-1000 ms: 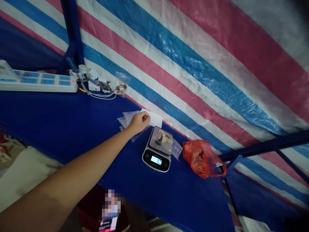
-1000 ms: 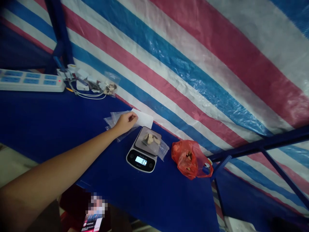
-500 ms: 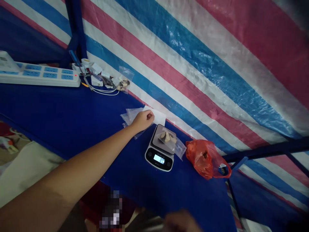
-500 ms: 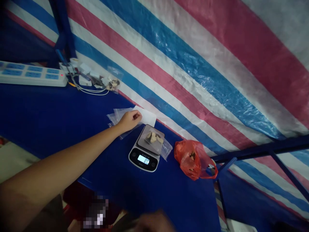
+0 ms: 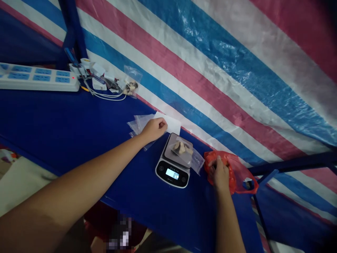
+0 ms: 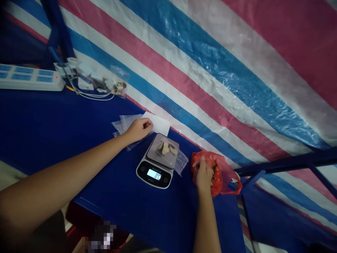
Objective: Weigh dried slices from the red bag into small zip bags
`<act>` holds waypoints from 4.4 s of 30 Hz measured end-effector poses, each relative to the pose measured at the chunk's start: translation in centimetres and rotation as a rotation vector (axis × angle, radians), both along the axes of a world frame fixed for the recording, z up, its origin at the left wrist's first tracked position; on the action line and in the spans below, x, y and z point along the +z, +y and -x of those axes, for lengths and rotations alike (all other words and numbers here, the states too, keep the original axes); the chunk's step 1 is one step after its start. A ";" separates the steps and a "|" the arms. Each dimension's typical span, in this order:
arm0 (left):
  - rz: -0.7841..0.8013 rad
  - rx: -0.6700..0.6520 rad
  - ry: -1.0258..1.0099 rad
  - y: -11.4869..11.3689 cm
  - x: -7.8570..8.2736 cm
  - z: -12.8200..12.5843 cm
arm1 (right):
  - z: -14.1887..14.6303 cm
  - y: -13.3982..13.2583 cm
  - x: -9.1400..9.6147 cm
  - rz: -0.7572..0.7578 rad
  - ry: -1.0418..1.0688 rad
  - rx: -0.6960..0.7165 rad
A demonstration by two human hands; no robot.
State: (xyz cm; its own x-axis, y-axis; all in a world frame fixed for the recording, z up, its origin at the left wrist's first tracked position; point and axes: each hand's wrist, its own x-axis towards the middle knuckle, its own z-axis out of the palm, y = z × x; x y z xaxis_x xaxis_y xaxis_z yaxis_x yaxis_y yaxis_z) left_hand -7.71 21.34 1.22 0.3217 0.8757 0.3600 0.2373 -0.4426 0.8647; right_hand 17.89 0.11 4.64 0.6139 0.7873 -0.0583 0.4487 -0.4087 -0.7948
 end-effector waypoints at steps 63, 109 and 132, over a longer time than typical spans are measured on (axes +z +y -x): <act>0.315 -0.390 -0.122 0.9 -0.5 -0.1 | 3.4 -0.1 0.9 -0.209 0.247 0.202; 0.128 -0.011 -0.155 -0.4 1.4 0.0 | 0.9 0.8 -0.2 -0.313 0.555 -0.041; -0.055 0.082 -0.252 -0.1 0.2 -0.8 | 1.6 0.7 0.7 -0.359 0.622 -0.006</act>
State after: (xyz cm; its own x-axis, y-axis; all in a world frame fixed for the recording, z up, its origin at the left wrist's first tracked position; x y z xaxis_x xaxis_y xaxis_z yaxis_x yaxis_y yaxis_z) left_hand -6.95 21.24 1.40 0.1451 0.8722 0.4671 0.0543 -0.4784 0.8765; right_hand 16.24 0.77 5.35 0.5560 0.8199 -0.1365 -0.1323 -0.0748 -0.9884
